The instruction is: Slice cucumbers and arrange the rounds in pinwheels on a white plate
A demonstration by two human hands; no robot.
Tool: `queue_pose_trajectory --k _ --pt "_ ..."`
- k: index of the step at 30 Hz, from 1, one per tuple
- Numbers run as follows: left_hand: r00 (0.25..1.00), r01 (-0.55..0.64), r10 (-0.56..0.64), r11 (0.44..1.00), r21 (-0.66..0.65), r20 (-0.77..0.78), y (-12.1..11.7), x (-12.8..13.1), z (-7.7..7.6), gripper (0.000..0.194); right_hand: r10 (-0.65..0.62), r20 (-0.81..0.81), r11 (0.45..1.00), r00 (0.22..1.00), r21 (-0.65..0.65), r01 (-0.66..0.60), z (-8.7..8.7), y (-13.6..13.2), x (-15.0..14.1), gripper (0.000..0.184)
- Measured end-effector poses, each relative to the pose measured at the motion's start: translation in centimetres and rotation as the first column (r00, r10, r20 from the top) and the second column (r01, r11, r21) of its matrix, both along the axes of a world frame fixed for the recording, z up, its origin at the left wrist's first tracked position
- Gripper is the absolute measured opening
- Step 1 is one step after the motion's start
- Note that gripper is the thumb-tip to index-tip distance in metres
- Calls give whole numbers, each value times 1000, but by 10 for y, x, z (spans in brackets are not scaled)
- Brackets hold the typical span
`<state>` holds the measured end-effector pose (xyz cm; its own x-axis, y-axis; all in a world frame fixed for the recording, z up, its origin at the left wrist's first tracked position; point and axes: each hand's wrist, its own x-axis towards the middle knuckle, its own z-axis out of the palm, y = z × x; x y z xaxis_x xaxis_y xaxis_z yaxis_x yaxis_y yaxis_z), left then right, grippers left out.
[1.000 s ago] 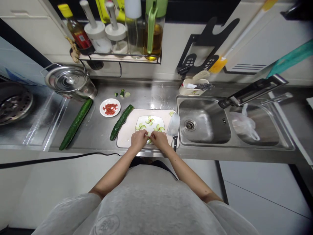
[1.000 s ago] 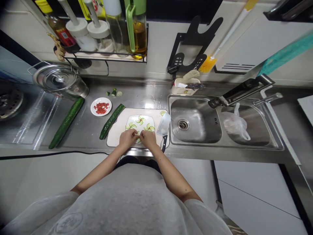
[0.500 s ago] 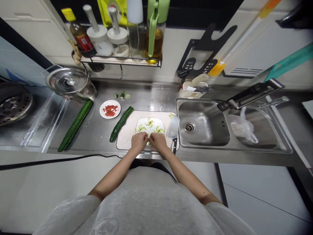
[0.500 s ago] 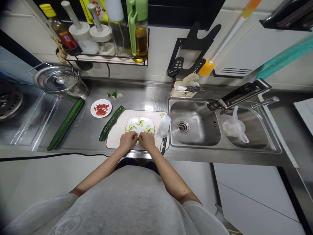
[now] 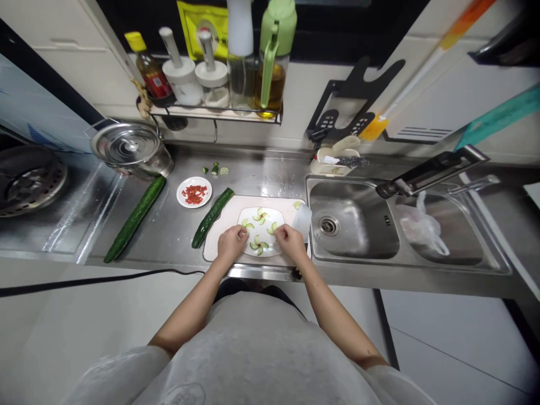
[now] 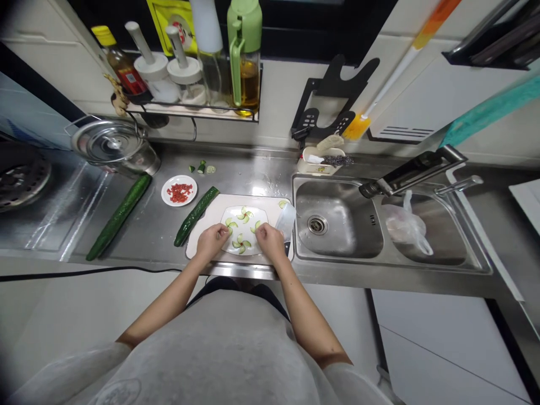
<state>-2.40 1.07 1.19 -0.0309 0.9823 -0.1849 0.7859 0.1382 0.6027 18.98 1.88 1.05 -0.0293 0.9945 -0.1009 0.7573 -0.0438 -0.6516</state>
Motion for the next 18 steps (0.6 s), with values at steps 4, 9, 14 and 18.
queue_pose_trajectory --k 4,9,14,18 --pt "996 -82 80 996 30 36 7 -15 7 11 -72 -83 996 994 46 76 -4 -2 24 31" --pt "981 -191 189 977 91 33 28 -40 14 13 -104 -106 992 989 56 110 -11 -4 42 37" --pt "951 -310 310 946 98 19 50 -68 12 14 -117 -139 991 983 45 124 -10 -4 45 44" --pt "890 -453 456 888 79 -27 74 -93 6 15 -113 -162 991 980 53 123 -5 -1 42 47"
